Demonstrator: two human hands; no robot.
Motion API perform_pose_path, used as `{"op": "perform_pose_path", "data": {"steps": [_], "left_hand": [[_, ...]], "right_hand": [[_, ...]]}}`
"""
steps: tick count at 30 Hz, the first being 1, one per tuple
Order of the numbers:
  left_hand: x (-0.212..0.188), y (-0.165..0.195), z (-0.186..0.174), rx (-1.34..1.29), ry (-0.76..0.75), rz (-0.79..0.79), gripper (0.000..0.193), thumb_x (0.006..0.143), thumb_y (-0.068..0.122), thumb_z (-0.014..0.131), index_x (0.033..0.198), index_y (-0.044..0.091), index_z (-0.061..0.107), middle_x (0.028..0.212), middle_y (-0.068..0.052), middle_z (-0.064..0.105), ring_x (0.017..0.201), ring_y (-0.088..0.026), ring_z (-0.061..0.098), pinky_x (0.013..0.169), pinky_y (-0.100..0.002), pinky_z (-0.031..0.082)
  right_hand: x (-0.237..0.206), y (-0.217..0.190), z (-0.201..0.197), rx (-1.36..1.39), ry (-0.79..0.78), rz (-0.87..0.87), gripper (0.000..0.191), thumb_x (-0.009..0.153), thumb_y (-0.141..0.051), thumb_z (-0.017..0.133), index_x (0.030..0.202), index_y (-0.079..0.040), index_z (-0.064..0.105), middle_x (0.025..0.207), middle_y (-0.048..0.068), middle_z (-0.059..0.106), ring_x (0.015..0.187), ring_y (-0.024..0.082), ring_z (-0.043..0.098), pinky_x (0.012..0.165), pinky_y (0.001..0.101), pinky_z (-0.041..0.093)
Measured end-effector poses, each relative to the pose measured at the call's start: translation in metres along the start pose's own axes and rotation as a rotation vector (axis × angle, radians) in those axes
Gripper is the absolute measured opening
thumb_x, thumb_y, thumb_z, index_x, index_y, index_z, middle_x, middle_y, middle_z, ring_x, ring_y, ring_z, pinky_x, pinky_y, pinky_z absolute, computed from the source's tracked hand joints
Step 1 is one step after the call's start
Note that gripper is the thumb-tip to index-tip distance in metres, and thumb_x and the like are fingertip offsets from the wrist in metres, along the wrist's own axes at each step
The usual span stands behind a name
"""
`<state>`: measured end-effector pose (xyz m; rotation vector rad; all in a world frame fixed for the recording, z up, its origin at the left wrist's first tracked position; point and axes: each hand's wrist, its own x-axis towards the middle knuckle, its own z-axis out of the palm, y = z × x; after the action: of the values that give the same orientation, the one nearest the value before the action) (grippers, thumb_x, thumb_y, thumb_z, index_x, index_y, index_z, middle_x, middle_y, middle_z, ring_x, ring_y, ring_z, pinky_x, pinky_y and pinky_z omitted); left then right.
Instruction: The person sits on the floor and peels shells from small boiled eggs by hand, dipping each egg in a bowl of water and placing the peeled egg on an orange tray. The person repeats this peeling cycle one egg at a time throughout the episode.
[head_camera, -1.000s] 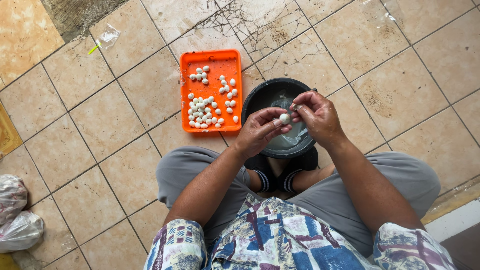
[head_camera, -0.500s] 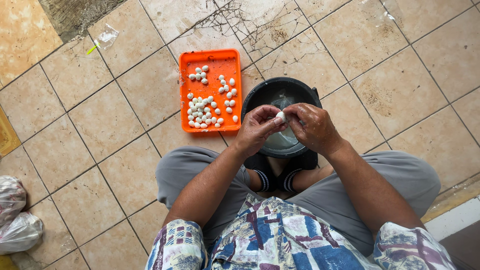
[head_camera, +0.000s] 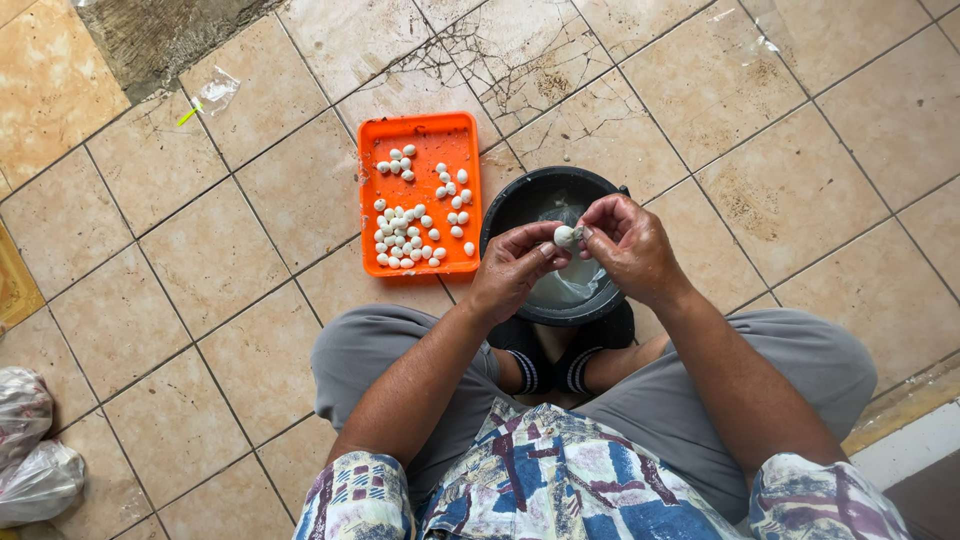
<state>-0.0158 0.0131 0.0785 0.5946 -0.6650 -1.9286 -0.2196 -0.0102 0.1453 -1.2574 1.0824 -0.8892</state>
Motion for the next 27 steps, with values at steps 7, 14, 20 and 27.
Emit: {"op": "perform_pose_path", "data": {"steps": [7, 14, 20, 27], "left_hand": [[0.002, -0.003, -0.003, 0.248, 0.015, 0.03, 0.035, 0.106, 0.008, 0.063, 0.137, -0.008, 0.059, 0.121, -0.017, 0.07, 0.106, -0.02, 0.07, 0.098, -0.034, 0.059], [0.0, -0.005, -0.005, -0.11, 0.052, -0.055, 0.033, 0.109, 0.009, 0.058, 0.135, -0.009, 0.057, 0.118, -0.018, 0.069, 0.109, -0.024, 0.071, 0.099, -0.034, 0.059], [0.001, -0.002, 0.003, -0.24, 0.095, -0.055, 0.031, 0.108, 0.008, 0.054, 0.135, -0.008, 0.053, 0.126, -0.02, 0.065, 0.117, -0.027, 0.068, 0.106, -0.035, 0.057], [0.004, 0.003, -0.004, -0.368, 0.146, -0.006, 0.027, 0.108, 0.006, 0.053, 0.132, -0.008, 0.054, 0.13, -0.024, 0.063, 0.122, -0.031, 0.065, 0.109, -0.036, 0.055]], "right_hand": [[-0.007, -0.001, 0.007, -0.29, -0.054, -0.113, 0.011, 0.096, 0.001, 0.061, 0.107, 0.0, 0.061, 0.094, 0.006, 0.069, 0.085, 0.011, 0.069, 0.076, 0.0256, 0.058], [0.006, 0.02, 0.001, 0.056, 0.012, -0.023, 0.011, 0.098, 0.002, 0.055, 0.109, -0.001, 0.059, 0.099, 0.004, 0.064, 0.085, 0.007, 0.065, 0.077, 0.024, 0.059], [0.004, 0.028, 0.001, 0.058, 0.115, -0.018, 0.006, 0.104, 0.001, 0.056, 0.108, -0.001, 0.06, 0.096, 0.006, 0.065, 0.079, 0.009, 0.063, 0.074, 0.0227, 0.056], [0.005, 0.022, 0.002, 0.085, 0.18, -0.135, 0.007, 0.105, -0.001, 0.056, 0.111, -0.001, 0.059, 0.099, 0.005, 0.065, 0.08, 0.009, 0.064, 0.074, 0.0227, 0.056]]}}
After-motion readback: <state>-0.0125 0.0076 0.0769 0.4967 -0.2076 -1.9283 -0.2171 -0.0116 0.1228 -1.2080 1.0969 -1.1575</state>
